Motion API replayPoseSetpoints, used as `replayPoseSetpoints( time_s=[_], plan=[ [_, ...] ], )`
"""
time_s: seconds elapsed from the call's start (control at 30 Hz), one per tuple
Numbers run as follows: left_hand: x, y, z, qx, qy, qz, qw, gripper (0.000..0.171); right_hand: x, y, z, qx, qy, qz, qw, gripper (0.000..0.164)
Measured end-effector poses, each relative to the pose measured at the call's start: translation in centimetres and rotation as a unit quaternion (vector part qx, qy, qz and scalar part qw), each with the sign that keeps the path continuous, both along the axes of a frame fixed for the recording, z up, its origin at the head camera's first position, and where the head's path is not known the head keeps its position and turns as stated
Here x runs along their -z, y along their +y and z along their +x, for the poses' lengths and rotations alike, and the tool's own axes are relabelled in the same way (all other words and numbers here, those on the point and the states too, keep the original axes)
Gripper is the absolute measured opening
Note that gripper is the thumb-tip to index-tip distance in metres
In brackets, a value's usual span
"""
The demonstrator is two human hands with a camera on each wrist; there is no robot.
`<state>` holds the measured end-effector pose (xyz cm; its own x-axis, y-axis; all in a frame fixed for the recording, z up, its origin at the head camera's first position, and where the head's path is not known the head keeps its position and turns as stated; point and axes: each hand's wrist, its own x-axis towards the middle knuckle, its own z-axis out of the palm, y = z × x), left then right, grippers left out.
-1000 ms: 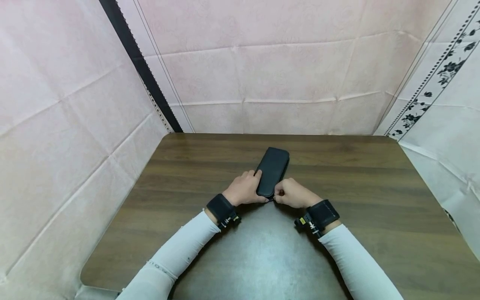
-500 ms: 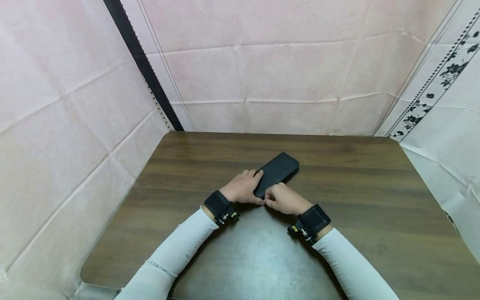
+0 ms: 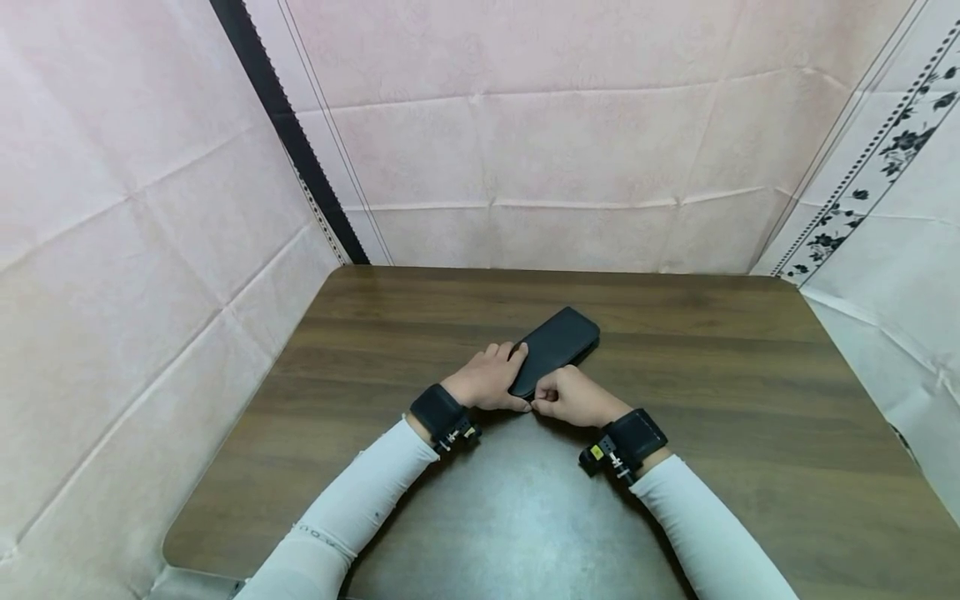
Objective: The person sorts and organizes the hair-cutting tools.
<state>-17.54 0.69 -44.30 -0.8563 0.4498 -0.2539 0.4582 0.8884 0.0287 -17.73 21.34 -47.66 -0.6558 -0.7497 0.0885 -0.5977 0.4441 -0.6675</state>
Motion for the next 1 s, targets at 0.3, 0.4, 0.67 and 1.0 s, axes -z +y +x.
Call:
replayPoseSetpoints(
  time_s=[0.3, 0.4, 0.67, 1.0],
  plan=[
    [0.24, 0.1, -0.22, -0.007, -0.002, 0.004, 1.0, 0.108, -0.06, 0.02, -0.08, 0.007, -0.011, -0.001, 1.0, 0.027],
    [0.19, 0.13, -0.19, -0.007, -0.004, 0.003, 1.0, 0.108, -0.02, 0.07, -0.12, 0.004, -0.01, -0.004, 1.0, 0.028],
    [-0.16, 0.06, 0.05, -0.007, -0.007, 0.008, 0.9999, 0.108, 0.04, 0.22, -0.18, 0.006, -0.008, -0.009, 1.0, 0.03],
    [-0.26, 0.07, 0.11, -0.012, -0.014, 0.009, 0.9998, 0.107, -0.16, 0.32, -0.1, 0.01, -0.015, -0.017, 1.0, 0.029]
  ],
)
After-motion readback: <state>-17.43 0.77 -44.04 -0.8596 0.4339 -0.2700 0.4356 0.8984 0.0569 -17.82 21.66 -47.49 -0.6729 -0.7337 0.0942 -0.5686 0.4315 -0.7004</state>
